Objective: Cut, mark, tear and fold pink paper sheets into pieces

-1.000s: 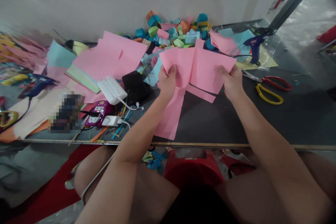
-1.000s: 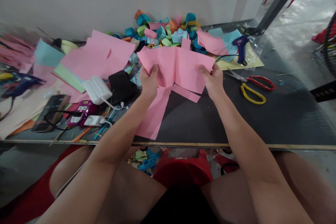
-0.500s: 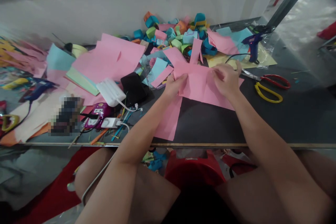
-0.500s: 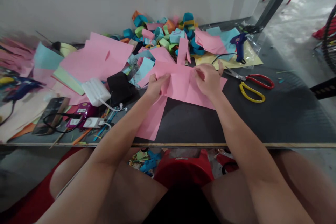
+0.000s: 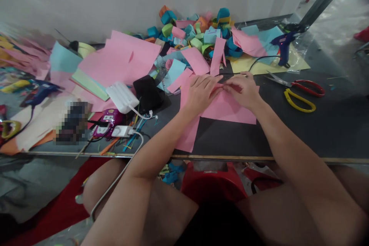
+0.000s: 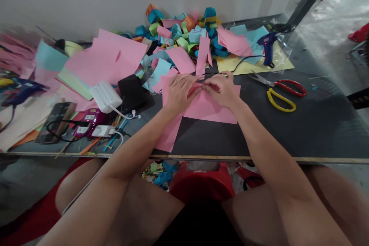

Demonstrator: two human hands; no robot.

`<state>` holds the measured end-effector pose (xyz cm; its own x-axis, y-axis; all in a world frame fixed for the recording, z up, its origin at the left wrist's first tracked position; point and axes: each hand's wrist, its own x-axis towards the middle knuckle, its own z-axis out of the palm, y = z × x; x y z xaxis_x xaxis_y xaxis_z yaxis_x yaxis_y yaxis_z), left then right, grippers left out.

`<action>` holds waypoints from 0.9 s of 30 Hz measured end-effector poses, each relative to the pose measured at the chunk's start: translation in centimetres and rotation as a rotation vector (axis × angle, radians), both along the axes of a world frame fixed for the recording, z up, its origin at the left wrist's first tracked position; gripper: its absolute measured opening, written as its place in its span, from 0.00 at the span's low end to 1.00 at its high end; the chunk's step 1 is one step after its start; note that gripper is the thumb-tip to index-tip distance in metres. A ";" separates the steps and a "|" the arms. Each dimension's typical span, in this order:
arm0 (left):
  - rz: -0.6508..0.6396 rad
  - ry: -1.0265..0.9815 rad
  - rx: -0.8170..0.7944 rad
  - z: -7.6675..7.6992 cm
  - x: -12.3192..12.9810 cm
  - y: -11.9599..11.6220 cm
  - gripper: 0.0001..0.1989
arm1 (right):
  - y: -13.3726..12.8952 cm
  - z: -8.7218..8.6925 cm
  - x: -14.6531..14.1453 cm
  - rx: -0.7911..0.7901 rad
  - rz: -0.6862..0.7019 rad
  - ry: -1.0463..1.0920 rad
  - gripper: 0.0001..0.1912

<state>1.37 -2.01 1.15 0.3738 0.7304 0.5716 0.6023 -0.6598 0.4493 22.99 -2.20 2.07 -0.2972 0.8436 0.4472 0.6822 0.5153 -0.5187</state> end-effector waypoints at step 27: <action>0.009 -0.155 -0.168 -0.1 0.3 0.3 0.10 | -0.6 0.2 -0.8 -0.029 -0.121 -0.015 0.16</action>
